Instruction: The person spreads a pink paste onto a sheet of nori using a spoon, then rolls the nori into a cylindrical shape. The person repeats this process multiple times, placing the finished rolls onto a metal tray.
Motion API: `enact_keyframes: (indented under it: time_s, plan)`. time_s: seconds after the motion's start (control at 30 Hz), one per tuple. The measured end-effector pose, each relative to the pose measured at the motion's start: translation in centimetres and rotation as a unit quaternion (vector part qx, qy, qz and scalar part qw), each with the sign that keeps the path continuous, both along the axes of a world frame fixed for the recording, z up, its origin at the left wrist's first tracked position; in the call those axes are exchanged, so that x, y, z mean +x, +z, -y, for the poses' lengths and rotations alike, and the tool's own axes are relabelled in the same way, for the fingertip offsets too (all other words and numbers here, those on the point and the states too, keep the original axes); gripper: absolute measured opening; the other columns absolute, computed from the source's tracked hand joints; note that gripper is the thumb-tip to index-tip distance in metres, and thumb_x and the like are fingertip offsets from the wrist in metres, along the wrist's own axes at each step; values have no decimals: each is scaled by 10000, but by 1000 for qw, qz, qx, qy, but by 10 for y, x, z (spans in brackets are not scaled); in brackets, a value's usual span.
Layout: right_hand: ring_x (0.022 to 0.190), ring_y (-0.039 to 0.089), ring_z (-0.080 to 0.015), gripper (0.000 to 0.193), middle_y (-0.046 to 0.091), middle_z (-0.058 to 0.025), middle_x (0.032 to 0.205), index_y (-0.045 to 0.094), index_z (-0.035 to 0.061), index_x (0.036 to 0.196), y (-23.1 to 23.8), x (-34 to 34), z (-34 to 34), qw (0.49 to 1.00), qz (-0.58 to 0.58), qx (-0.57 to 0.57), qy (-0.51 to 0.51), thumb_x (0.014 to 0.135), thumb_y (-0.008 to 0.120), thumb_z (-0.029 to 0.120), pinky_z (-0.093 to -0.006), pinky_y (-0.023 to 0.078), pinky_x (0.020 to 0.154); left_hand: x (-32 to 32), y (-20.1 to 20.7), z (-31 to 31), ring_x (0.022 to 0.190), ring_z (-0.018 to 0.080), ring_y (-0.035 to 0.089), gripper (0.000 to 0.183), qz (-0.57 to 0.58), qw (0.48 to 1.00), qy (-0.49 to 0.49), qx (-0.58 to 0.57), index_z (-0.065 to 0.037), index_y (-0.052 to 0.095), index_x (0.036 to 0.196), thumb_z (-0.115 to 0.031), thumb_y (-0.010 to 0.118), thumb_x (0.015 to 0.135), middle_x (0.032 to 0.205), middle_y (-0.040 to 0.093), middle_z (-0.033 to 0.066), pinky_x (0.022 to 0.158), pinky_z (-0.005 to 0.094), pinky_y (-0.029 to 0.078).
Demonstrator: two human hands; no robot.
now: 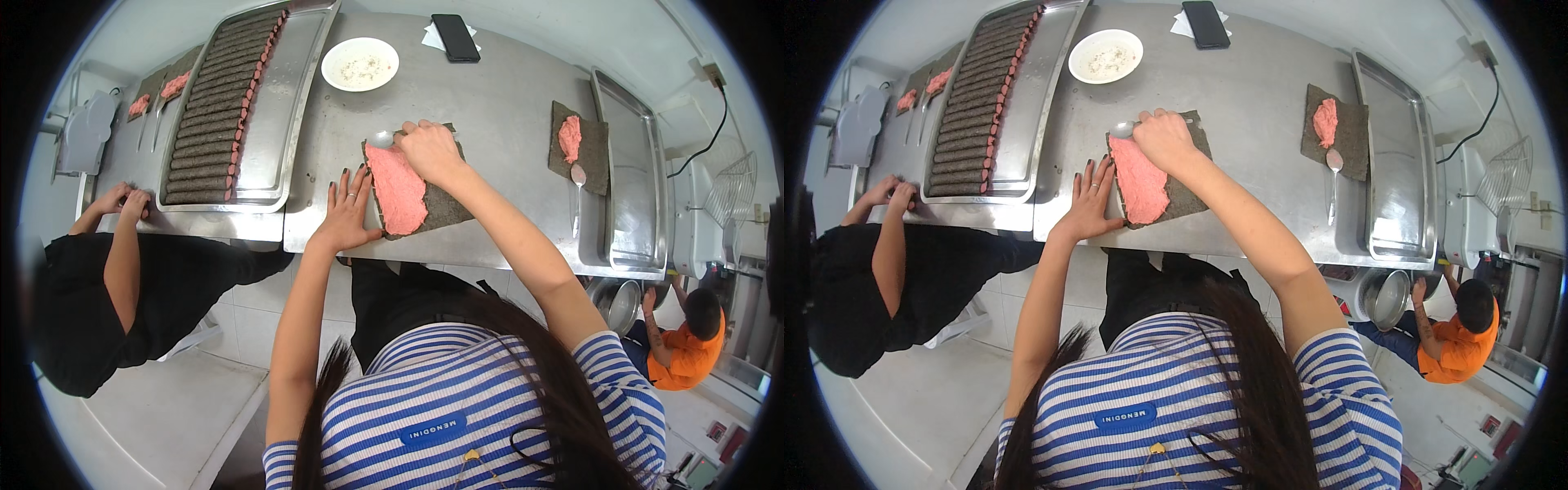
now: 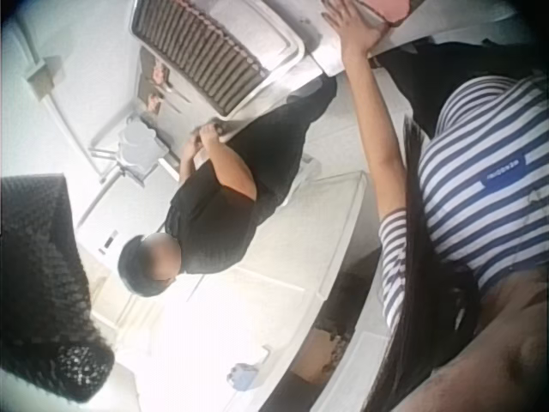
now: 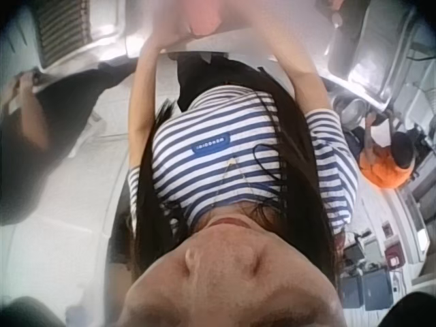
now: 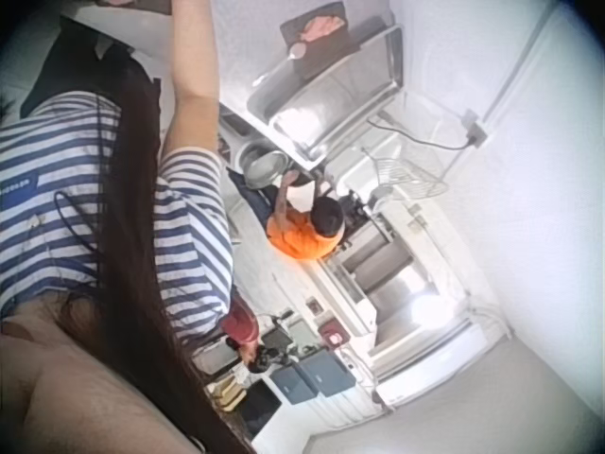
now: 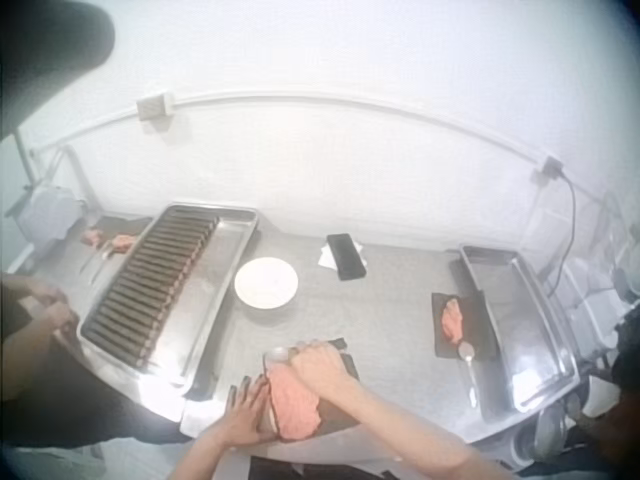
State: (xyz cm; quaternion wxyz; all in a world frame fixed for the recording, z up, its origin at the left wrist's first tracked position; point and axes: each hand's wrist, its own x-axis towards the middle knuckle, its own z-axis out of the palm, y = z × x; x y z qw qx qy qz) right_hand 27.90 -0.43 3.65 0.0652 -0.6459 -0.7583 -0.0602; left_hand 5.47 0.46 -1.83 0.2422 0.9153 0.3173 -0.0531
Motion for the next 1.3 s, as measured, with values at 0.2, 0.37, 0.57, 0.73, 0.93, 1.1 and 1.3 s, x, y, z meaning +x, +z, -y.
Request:
enact_keyframes:
  time_s: [0.2,0.37,0.57,0.73,0.93,1.1,1.3]
  plan:
    - [791,647,-251,115,646,-100,827,678,42,725,-17,20,1,999,43,4,4,731,594,121,-377,526,673,3,3,-1,1437,416,-11,1140,-15,1000,-6,-7,-57,67,1500,-418,734,649,1574,28,148,1141,577,59]
    - [822,652,-263,126,649,-96,838,695,58,770,-6,39,3,998,30,-18,-53,743,581,107,-384,526,682,4,4,-2,1436,422,-17,1152,-15,1000,-5,-23,-54,60,1498,-410,736,636,1576,21,145,1135,587,43]
    - [839,656,-289,218,650,-93,856,728,138,879,6,37,19,994,-59,-62,-67,764,554,73,-422,531,660,4,3,-2,1436,424,-21,1176,-3,1000,0,-27,-59,47,1498,-389,745,611,1580,13,126,1131,592,32]
    - [823,655,-300,228,642,-96,855,724,139,899,9,23,49,983,-120,-124,-57,763,553,74,-429,528,652,5,4,-2,1442,403,-30,1171,-4,1000,-1,-16,-57,58,1499,-395,753,619,1583,7,110,1136,587,33]
    - [807,649,-296,170,638,-88,860,693,88,866,6,3,105,986,-103,-129,-20,764,556,94,-413,529,639,3,7,-1,1444,393,-28,1174,-5,1000,0,-22,-58,55,1502,-401,760,628,1583,-1,106,1139,577,23]
    - [796,636,-274,189,615,-75,865,667,78,922,6,-15,140,986,-95,-129,-39,768,566,117,-383,531,644,3,3,-1,1446,384,-36,1184,2,1000,-1,-22,-56,58,1502,-409,769,623,1584,-4,104,1141,572,13]
    - [803,633,-265,250,613,-75,871,671,89,974,11,-17,161,983,-104,-142,-45,745,572,90,-378,530,665,4,3,-2,1447,378,-36,1191,4,1000,0,-22,-53,62,1500,-404,778,616,1583,1,104,1143,568,10]
